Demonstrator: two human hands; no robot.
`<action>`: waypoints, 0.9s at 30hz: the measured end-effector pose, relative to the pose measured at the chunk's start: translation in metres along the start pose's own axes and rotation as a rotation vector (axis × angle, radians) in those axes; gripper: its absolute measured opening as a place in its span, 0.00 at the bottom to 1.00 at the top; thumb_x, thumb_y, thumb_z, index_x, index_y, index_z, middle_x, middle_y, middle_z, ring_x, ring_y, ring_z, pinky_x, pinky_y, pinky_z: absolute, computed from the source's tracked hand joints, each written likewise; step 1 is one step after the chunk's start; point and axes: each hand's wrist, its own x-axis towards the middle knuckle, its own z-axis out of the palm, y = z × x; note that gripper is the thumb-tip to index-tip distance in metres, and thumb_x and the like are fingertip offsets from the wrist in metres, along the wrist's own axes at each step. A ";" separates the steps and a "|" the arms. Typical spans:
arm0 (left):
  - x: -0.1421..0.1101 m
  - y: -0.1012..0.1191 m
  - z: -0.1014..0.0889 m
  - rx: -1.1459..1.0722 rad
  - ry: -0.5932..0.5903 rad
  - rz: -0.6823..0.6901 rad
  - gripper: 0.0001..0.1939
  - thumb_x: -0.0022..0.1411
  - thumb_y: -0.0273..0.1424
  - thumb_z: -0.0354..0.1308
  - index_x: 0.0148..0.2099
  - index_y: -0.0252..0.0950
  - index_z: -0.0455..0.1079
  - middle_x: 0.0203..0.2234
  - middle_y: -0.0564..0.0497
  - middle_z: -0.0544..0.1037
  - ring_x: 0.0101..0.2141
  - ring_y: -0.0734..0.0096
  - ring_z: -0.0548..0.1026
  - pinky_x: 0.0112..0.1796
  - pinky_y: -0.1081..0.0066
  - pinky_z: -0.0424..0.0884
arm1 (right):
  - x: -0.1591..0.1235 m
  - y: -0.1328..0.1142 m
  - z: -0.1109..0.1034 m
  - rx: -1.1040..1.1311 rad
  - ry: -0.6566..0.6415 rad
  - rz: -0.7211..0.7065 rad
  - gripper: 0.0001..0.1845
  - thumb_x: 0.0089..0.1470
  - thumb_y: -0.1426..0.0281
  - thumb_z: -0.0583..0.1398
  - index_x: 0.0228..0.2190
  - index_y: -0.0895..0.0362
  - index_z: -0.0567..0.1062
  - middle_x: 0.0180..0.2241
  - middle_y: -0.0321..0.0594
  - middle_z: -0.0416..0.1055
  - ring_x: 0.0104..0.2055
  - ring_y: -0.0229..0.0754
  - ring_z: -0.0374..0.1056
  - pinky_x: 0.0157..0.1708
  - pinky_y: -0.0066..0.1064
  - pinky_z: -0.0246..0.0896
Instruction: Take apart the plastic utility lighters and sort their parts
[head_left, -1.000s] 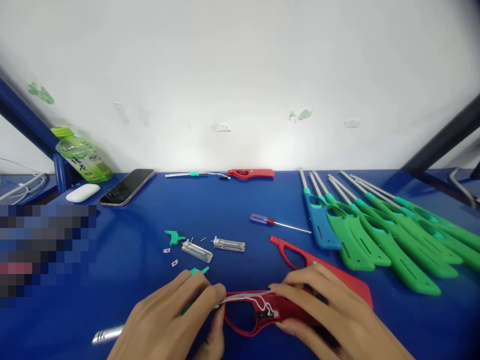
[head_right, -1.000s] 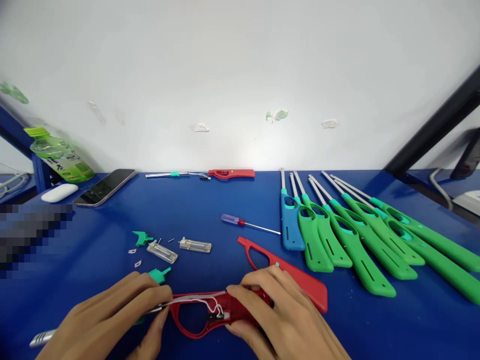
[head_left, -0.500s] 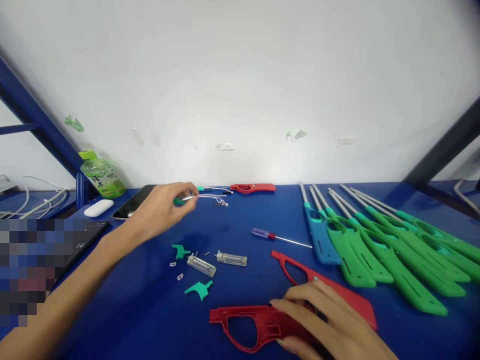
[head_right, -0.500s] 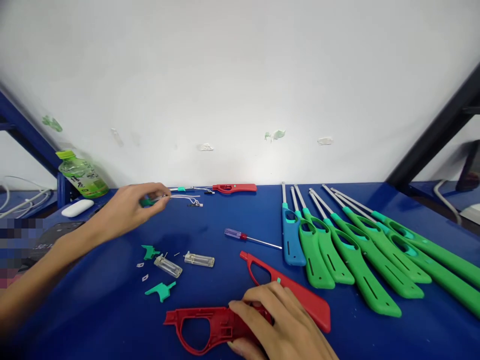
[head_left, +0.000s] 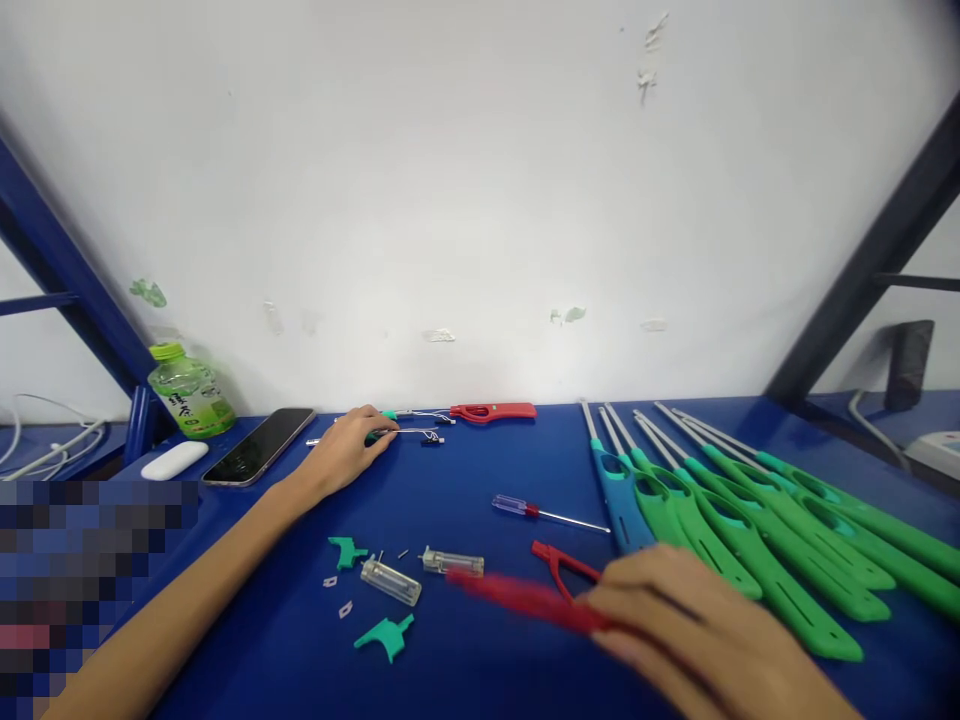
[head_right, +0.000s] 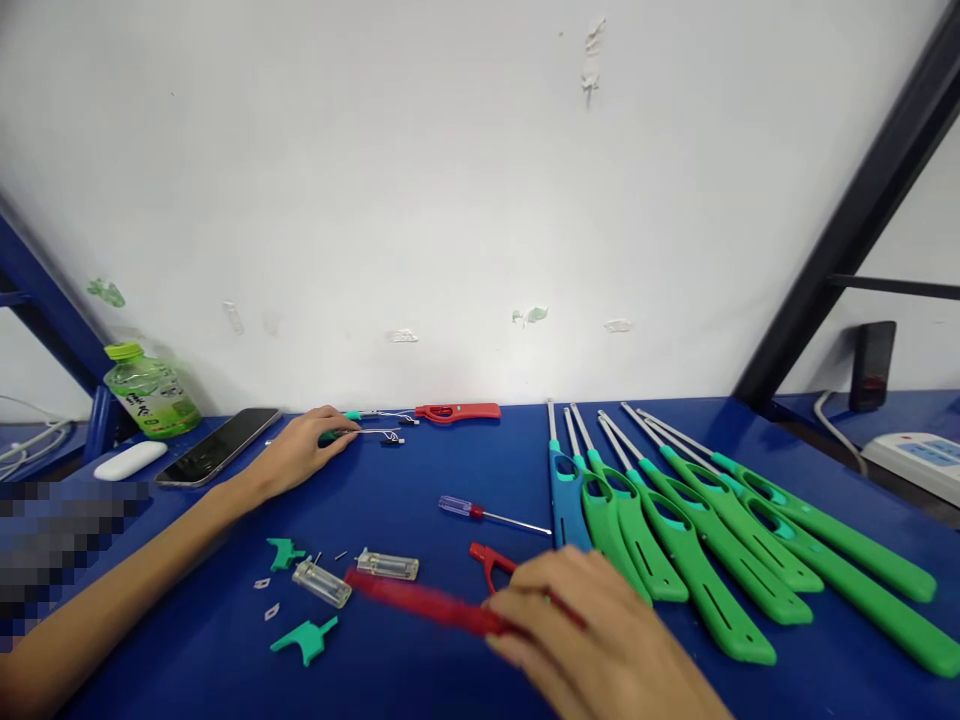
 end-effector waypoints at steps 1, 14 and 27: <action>0.000 0.000 0.000 -0.003 0.004 0.005 0.17 0.73 0.42 0.62 0.57 0.37 0.73 0.55 0.44 0.77 0.52 0.59 0.78 0.53 0.52 0.77 | 0.008 0.006 -0.006 0.000 -0.041 0.026 0.15 0.75 0.63 0.54 0.44 0.50 0.81 0.40 0.39 0.82 0.39 0.40 0.80 0.40 0.27 0.77; 0.000 -0.004 0.006 0.040 0.041 0.024 0.17 0.73 0.41 0.62 0.58 0.37 0.73 0.55 0.44 0.77 0.52 0.59 0.78 0.53 0.52 0.77 | 0.114 0.076 0.007 -0.313 -0.426 0.138 0.07 0.70 0.67 0.62 0.42 0.58 0.80 0.38 0.40 0.80 0.37 0.43 0.77 0.39 0.38 0.74; 0.009 -0.021 0.020 0.085 0.100 0.077 0.18 0.73 0.41 0.62 0.58 0.37 0.73 0.55 0.44 0.77 0.51 0.59 0.78 0.52 0.52 0.78 | 0.087 0.053 0.005 -0.270 -0.457 0.098 0.16 0.73 0.59 0.56 0.42 0.52 0.81 0.37 0.42 0.82 0.38 0.48 0.79 0.37 0.38 0.72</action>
